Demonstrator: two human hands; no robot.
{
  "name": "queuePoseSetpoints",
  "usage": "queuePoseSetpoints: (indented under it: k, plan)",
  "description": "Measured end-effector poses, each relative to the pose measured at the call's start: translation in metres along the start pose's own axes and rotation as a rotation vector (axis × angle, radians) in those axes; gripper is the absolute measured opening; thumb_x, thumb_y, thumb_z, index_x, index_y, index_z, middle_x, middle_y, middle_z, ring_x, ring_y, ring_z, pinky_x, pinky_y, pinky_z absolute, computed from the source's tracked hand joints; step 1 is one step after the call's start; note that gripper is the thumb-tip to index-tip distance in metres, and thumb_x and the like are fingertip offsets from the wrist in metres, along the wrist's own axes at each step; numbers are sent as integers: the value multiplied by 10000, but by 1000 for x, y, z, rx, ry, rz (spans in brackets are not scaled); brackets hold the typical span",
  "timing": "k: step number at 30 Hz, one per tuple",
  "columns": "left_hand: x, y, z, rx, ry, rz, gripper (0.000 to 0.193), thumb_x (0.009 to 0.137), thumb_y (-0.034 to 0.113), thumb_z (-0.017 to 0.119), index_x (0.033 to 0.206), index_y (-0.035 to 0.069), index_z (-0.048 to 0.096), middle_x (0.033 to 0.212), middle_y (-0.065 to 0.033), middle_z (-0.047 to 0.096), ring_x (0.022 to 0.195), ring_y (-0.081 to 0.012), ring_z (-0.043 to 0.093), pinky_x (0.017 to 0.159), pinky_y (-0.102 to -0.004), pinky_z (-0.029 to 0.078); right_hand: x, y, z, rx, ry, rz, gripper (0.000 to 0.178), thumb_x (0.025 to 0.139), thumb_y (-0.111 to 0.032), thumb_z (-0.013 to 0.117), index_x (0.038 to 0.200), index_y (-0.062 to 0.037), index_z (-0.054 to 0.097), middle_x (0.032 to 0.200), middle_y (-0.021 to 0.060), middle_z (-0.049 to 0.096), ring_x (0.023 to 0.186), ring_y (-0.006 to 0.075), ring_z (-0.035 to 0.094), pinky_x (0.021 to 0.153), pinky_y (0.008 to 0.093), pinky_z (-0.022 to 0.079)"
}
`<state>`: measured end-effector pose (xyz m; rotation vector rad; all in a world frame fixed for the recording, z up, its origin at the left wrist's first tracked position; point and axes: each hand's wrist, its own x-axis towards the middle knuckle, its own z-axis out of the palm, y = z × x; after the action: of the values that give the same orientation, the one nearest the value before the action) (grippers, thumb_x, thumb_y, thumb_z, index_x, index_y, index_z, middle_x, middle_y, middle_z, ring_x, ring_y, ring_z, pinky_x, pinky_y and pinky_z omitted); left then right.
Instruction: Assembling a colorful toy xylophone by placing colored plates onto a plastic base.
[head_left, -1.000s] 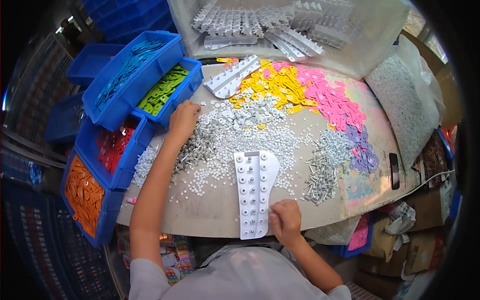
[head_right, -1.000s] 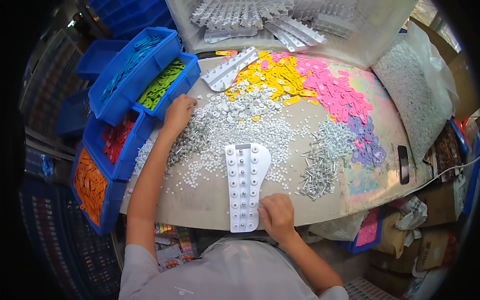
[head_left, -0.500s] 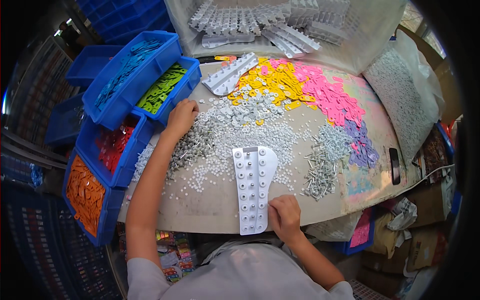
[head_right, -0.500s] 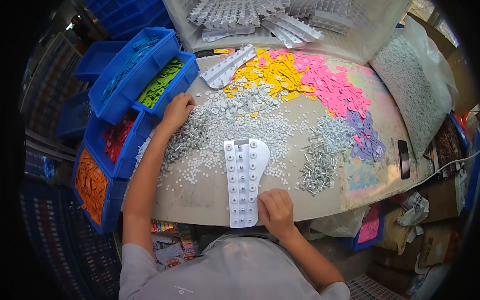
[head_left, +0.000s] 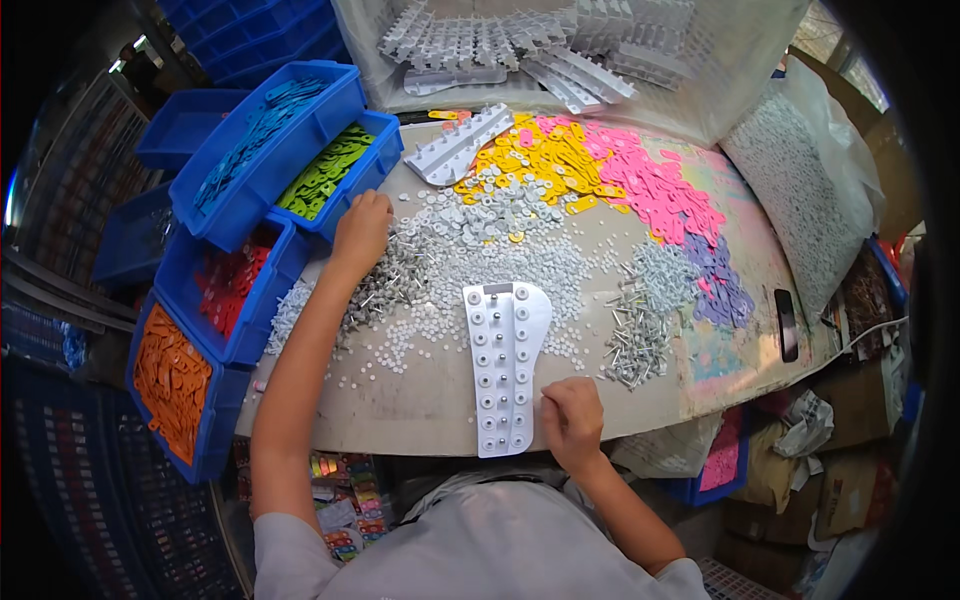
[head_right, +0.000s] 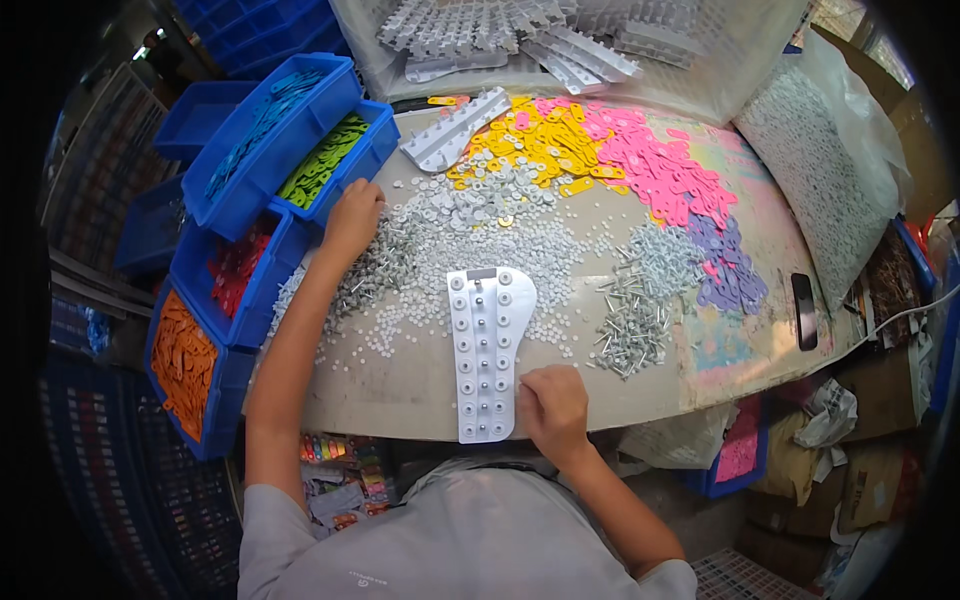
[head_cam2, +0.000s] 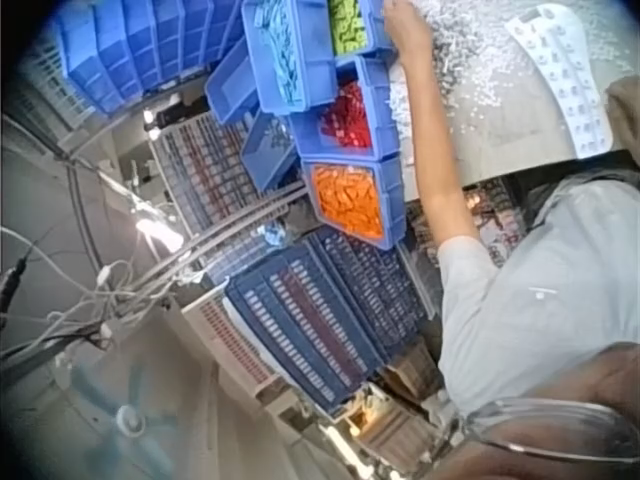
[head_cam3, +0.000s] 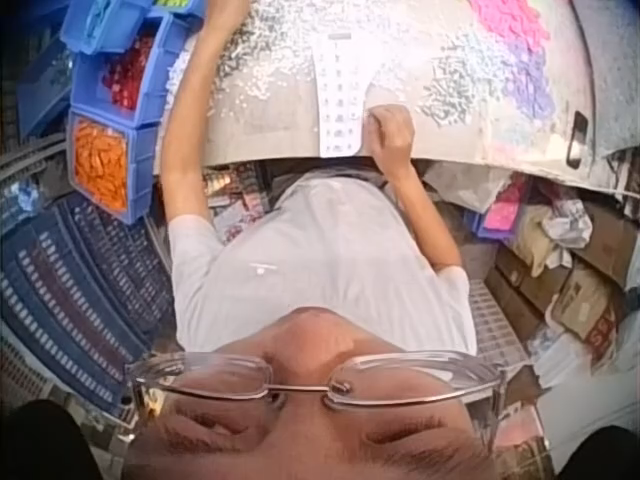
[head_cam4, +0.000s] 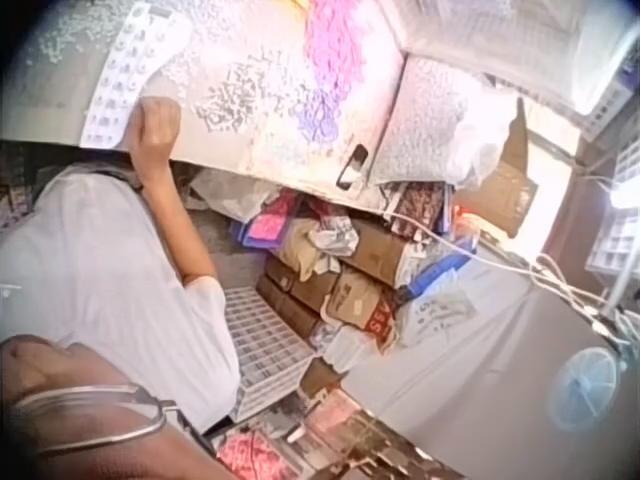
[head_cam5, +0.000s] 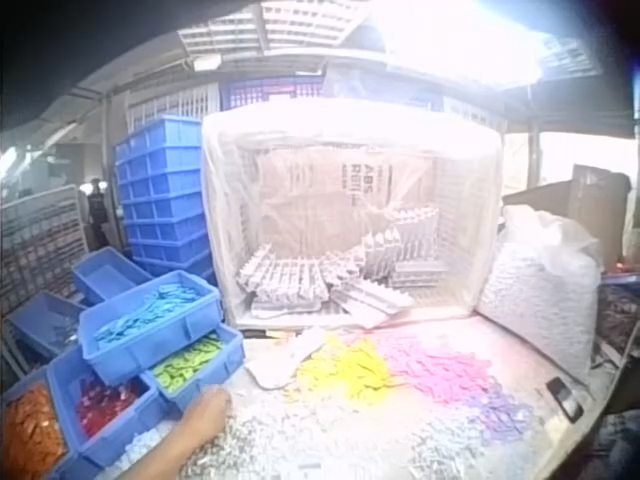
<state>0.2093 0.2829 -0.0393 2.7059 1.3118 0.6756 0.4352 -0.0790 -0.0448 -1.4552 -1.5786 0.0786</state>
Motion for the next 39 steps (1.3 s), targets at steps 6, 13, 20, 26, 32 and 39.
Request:
queuePoseSetpoints:
  k: [6,13,20,26,32,39]
  plan:
    - [-68,122,-68,-504,104,-23,48,956,50,637,993,19,641,954,-162,603,929,-376,606,801,-458,486,8,-19,-13,146,76,141,342,875,6,721,1197,-9,607,1056,159,658,946,298,632,818,375,501]
    - [-180,216,-83,-842,-102,-10,123,872,-68,703,983,-18,684,932,-119,641,820,-246,633,688,-344,512,22,-58,-19,405,-207,325,163,881,10,749,1028,7,678,975,103,692,898,212,661,801,345,524]
    - [-211,202,-76,-1046,-153,-337,128,862,-50,746,984,-14,729,920,-97,648,838,-187,632,748,-301,513,20,-42,-32,263,-319,428,102,902,-2,700,993,-5,653,952,105,651,909,274,620,813,362,501]
    - [-220,208,-58,-856,-142,-192,109,858,-27,757,959,3,728,963,-94,628,960,-244,620,821,-341,506,13,-41,-21,159,-367,306,113,892,-8,700,992,-18,646,1030,116,632,992,327,585,850,385,488]
    - [-218,210,-45,-788,-64,-160,111,854,-8,771,950,0,717,916,-105,646,871,-263,639,777,-369,519,11,-40,-12,183,-339,395,114,893,9,689,981,-18,622,1010,132,607,948,336,597,813,396,497]
    - [-218,209,-38,-622,100,-17,187,788,40,835,941,36,727,869,-67,645,732,-278,620,659,-391,499,1,-30,-6,122,-285,211,186,839,62,713,981,-11,618,947,139,616,893,344,619,769,420,508]
